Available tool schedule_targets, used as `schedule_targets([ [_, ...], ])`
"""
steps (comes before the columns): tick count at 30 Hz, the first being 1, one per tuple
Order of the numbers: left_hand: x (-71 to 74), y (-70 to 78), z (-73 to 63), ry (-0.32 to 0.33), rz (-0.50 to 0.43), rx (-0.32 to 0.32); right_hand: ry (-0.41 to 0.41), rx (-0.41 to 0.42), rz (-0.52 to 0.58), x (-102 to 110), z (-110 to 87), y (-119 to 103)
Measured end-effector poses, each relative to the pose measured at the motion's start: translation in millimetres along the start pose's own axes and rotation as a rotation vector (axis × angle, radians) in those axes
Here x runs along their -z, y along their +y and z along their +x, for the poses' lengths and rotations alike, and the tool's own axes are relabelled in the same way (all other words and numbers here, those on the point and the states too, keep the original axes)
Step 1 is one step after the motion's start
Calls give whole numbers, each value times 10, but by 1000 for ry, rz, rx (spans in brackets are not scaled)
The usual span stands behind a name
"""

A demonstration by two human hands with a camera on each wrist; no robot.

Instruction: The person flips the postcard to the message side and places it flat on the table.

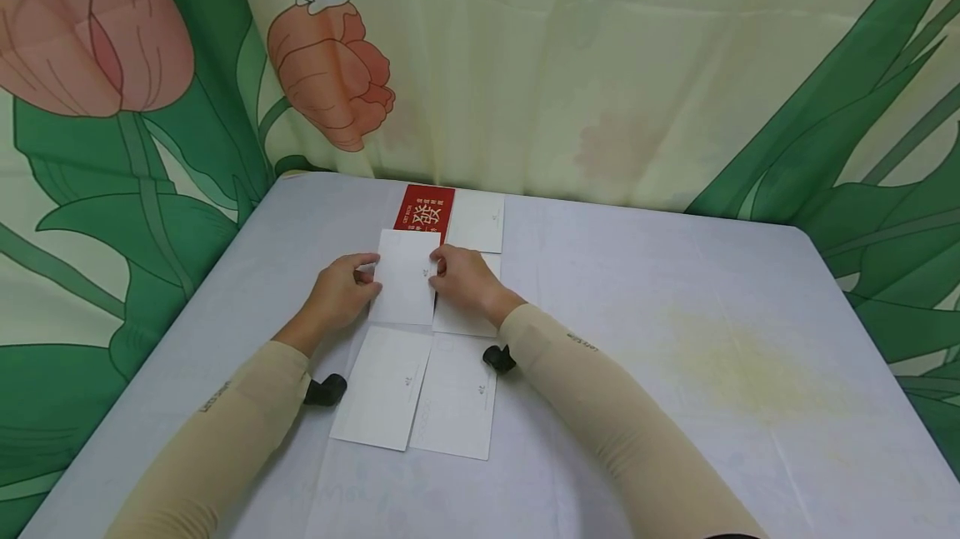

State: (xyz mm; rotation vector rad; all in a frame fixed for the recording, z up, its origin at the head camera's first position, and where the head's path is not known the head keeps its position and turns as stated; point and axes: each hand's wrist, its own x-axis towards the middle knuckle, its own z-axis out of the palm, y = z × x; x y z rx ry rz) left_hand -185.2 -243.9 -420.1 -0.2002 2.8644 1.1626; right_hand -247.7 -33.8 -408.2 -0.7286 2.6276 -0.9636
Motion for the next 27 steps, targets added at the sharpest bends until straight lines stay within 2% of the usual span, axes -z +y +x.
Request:
schedule_targets([
  [3, -2, -8, 8, -9, 9, -14, -12, 0, -4, -10, -1, 5],
  [13, -14, -30, 39, -39, 25, 6, -47, -8, -39, -35, -5, 16],
  [27, -9, -46, 34, -83, 75, 2, -120, -23, -54, -44, -9, 28],
])
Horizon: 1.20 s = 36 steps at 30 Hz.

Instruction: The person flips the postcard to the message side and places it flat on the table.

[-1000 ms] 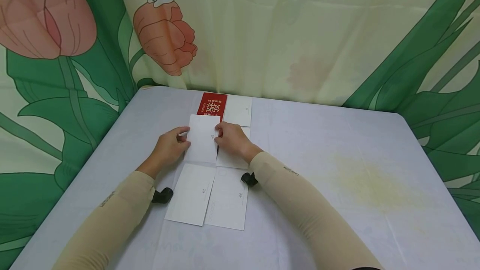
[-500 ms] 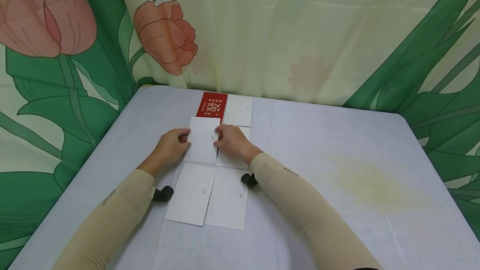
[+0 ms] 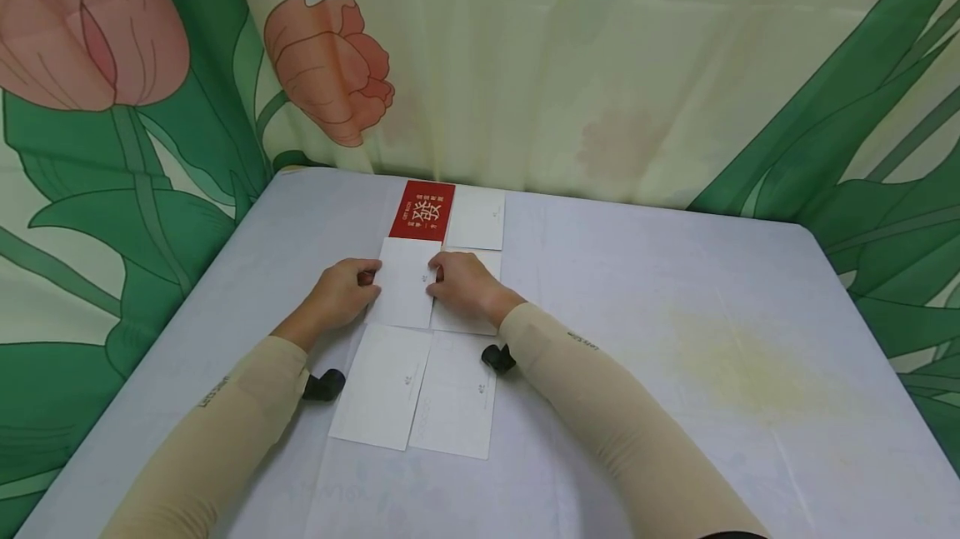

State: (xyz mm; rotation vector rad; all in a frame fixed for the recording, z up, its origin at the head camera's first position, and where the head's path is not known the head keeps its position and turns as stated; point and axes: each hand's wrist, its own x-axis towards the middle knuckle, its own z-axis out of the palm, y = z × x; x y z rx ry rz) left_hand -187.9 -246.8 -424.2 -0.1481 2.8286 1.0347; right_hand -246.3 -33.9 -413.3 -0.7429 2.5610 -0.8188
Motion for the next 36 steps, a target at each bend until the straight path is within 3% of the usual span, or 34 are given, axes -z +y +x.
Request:
schedule_targets([
  [21, 9, 12, 28, -19, 22, -7, -24, 33, -143, 20, 7, -94],
  [36, 8, -11, 28, -27, -3, 3, -18, 27, -149, -8, 20, -81],
])
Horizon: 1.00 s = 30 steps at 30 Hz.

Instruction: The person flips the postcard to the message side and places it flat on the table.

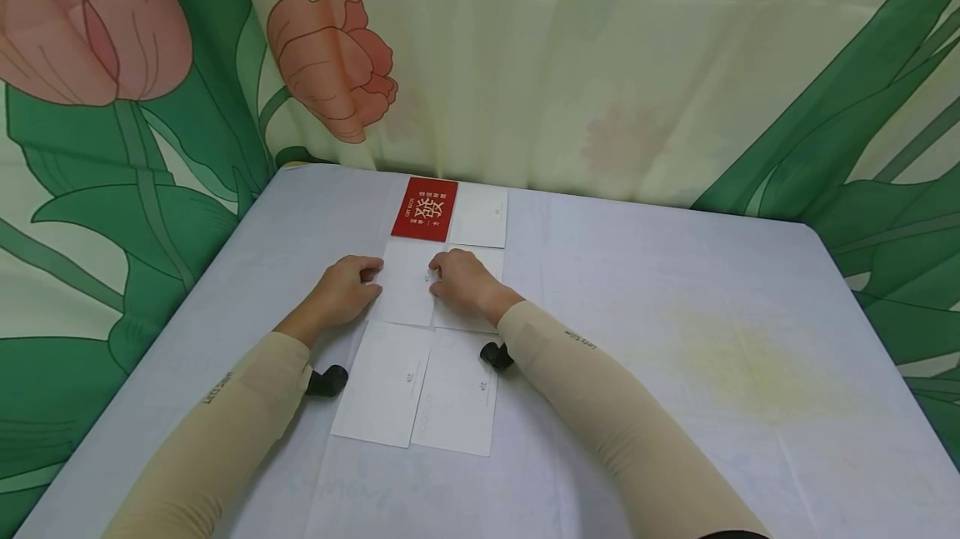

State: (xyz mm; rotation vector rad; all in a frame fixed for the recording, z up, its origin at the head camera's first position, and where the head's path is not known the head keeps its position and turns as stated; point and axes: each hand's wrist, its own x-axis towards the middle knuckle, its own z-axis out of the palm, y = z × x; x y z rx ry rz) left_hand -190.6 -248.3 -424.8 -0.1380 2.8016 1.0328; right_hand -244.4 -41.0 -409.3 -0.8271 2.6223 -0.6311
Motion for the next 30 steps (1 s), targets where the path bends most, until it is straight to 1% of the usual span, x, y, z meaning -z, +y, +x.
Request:
schedule_targets([
  [8, -10, 6, -10, 15, 7, 4, 0, -13, 19, -12, 2, 2],
  [16, 14, -6, -26, -8, 10, -2, -15, -18, 26, -17, 9, -2],
  [22, 22, -22, -20, -12, 10, -10, -22, -17, 26, -5, -3, -13],
  [30, 6, -24, -24, -12, 14, -1, -28, -15, 44, 17, -34, -26],
])
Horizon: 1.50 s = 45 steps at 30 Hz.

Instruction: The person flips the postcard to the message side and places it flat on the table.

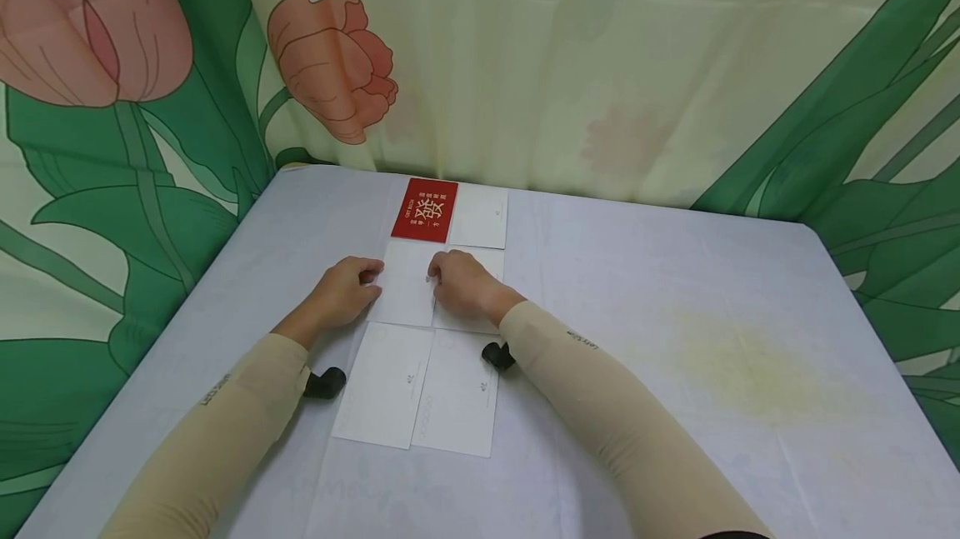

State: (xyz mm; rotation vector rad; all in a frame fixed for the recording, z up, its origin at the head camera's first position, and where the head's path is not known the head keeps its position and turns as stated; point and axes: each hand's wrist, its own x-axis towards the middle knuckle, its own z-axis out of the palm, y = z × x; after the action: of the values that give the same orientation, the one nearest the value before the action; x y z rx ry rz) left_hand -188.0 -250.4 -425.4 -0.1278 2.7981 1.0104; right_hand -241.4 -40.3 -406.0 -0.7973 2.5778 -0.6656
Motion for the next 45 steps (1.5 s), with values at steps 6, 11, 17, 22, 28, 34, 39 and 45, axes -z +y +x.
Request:
schedule_targets([
  [6, -5, -51, 9, -20, -1, 13, 2, 61, -9, 58, 45, 52],
  [11, 17, -45, 16, -38, 7, 23, 21, 101, -8, 219, 78, 126],
  [17, 55, -5, 50, -33, 27, 41, 77, 56, -50, 488, 139, 269],
  [22, 149, 42, 109, 3, -4, 13, 83, 47, -38, 620, 208, 353],
  [28, 245, 127, 306, 39, -53, -51, 78, 22, -60, 646, 313, 390],
  [34, 219, 165, 509, 41, -31, -9, 88, -16, -108, 666, 405, 403],
  [39, 222, 152, 648, 51, -26, -16, 95, 4, -70, 662, 506, 388],
  [45, 219, 144, 810, 15, -33, -37, 78, -15, -85, 605, 647, 397],
])
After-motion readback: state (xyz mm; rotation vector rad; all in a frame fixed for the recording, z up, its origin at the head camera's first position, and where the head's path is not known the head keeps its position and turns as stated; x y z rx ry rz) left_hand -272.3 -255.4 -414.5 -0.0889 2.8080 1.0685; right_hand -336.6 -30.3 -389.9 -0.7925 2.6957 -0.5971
